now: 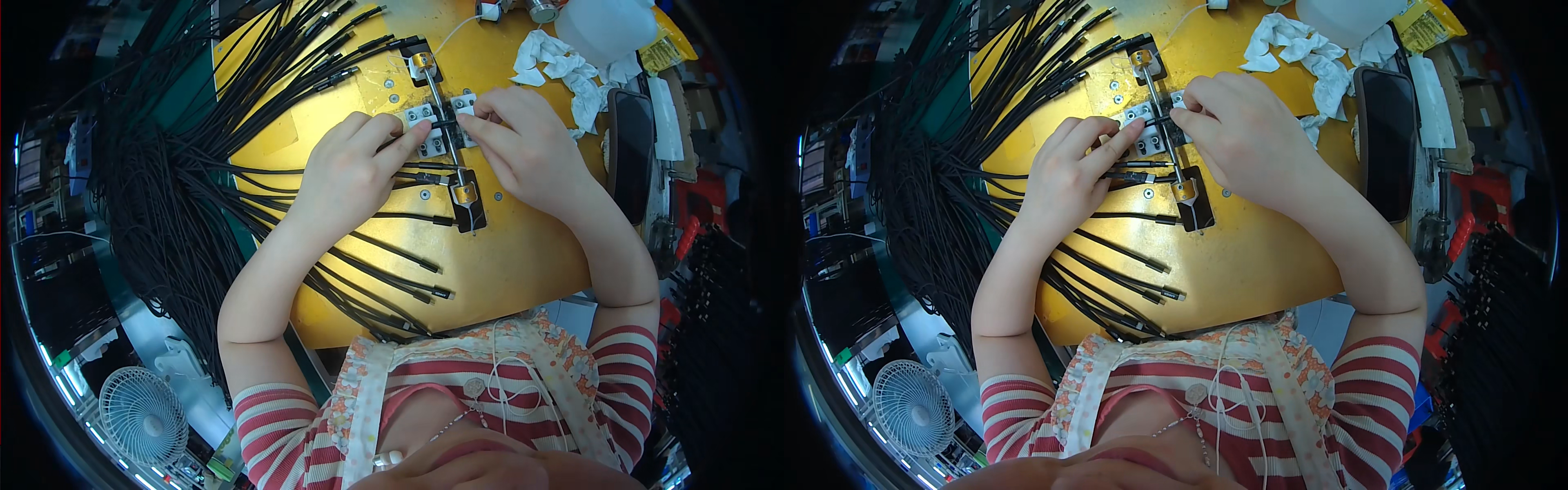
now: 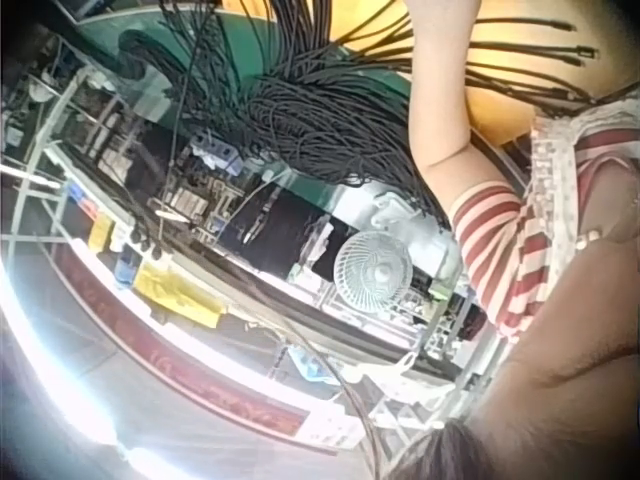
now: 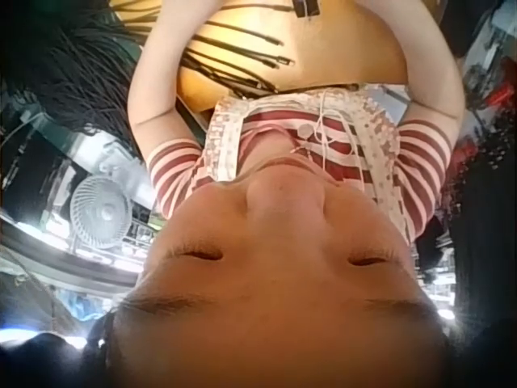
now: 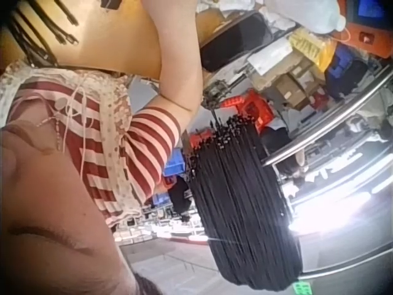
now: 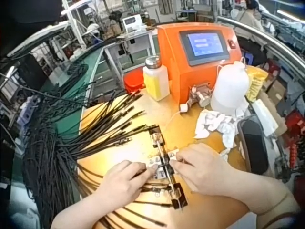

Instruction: Assembling black wire cables by placing them into a jig, taping them, and using pliers.

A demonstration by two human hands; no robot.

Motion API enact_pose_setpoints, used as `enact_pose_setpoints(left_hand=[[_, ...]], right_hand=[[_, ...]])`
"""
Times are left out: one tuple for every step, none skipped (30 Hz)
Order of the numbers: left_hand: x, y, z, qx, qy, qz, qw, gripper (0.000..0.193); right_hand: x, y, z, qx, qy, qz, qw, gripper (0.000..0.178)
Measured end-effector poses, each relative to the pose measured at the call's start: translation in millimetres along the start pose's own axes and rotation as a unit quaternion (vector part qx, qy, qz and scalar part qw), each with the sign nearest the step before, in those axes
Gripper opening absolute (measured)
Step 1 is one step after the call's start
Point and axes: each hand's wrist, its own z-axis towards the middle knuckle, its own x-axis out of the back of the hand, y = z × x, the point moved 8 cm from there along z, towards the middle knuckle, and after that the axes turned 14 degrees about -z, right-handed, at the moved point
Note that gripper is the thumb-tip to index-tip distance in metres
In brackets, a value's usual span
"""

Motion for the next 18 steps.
enact_pose_setpoints(left_hand=[[0.3, 0.0, 0.0, 0.001, 0.001, -0.005, 1.0, 0.062], [0.6, -0.5, -0.1, 0.001, 0.001, -0.005, 1.0, 0.062], [1.0, -1.0, -0.3, 0.003, 0.0, -0.011, 1.0, 0.063], [1.4, -1.3, -0.4, 0.004, -0.001, -0.016, 1.0, 0.064], [1.8, -1.6, 0.0, 0.005, 0.0, -0.016, 1.0, 0.064], [2.7, 0.5, 1.2, -0.01, 0.005, -0.016, 1.0, 0.056], [3.7, 2.8, 1.7, -0.026, 0.011, -0.015, 0.999, 0.049], [4.2, 3.4, 1.4, -0.026, 0.011, -0.015, 0.999, 0.049], [2.8, 1.4, 0.7, -0.01, 0.003, -0.021, 1.0, 0.056], [1.3, -0.5, 0.1, 0.006, -0.006, -0.027, 1.0, 0.064], [1.4, 0.2, 0.0, 0.006, -0.006, -0.028, 1.0, 0.064], [1.6, -0.2, -0.4, 0.016, -0.011, -0.03, 0.999, 0.062], [1.5, -0.9, -0.8, 0.026, -0.016, -0.032, 0.999, 0.061], [1.8, -0.8, -1.6, 0.026, -0.016, -0.031, 0.999, 0.061], [2.0, -0.6, -2.0, 0.026, -0.013, -0.034, 0.999, 0.06], [2.1, -0.7, -2.3, 0.025, -0.011, -0.037, 0.999, 0.058], [2.0, -1.1, -2.6, 0.025, -0.011, -0.037, 0.999, 0.058], [1.8, -2.2, -2.8, 0.027, -0.011, -0.045, 0.999, 0.058]], right_hand=[[1.5, -1.1, 0.3, 0.0, 0.0, 0.0, 1.0, 0.015], [0.5, -1.9, 0.3, -0.006, -0.017, 0.072, 0.997, 0.016], [-0.6, -3.7, -0.1, -0.012, -0.034, 0.144, 0.989, 0.018], [-0.2, -7.8, -0.9, -0.012, -0.035, 0.145, 0.989, 0.018], [-3.2, -11.9, -1.8, -0.023, -0.049, 0.192, 0.98, 0.02], [-6.0, -13.6, -2.6, -0.034, -0.062, 0.238, 0.969, 0.021], [-7.0, -13.1, -3.3, -0.029, -0.072, 0.245, 0.966, 0.015], [-6.4, -10.7, -3.5, -0.029, -0.072, 0.245, 0.966, 0.015], [-4.5, -4.7, -3.5, -0.044, -0.059, 0.254, 0.964, 0.013], [-2.5, 0.8, -3.4, -0.059, -0.046, 0.262, 0.962, 0.011], [-1.5, 2.8, -3.1, -0.059, -0.046, 0.262, 0.962, 0.011], [-1.4, 5.3, -2.6, -0.069, -0.051, 0.267, 0.96, 0.01], [-2.2, 7.2, -2.2, -0.078, -0.056, 0.272, 0.957, 0.009], [-2.7, 7.2, -1.9, -0.078, -0.056, 0.273, 0.957, 0.009], [-2.9, 7.2, -2.0, -0.077, -0.057, 0.273, 0.957, 0.01], [-3.3, 7.0, -2.2, -0.076, -0.058, 0.274, 0.957, 0.011], [-4.8, 7.0, -2.5, -0.076, -0.058, 0.273, 0.957, 0.011], [-6.4, 9.6, -3.4, -0.092, -0.049, 0.274, 0.956, 0.01]])
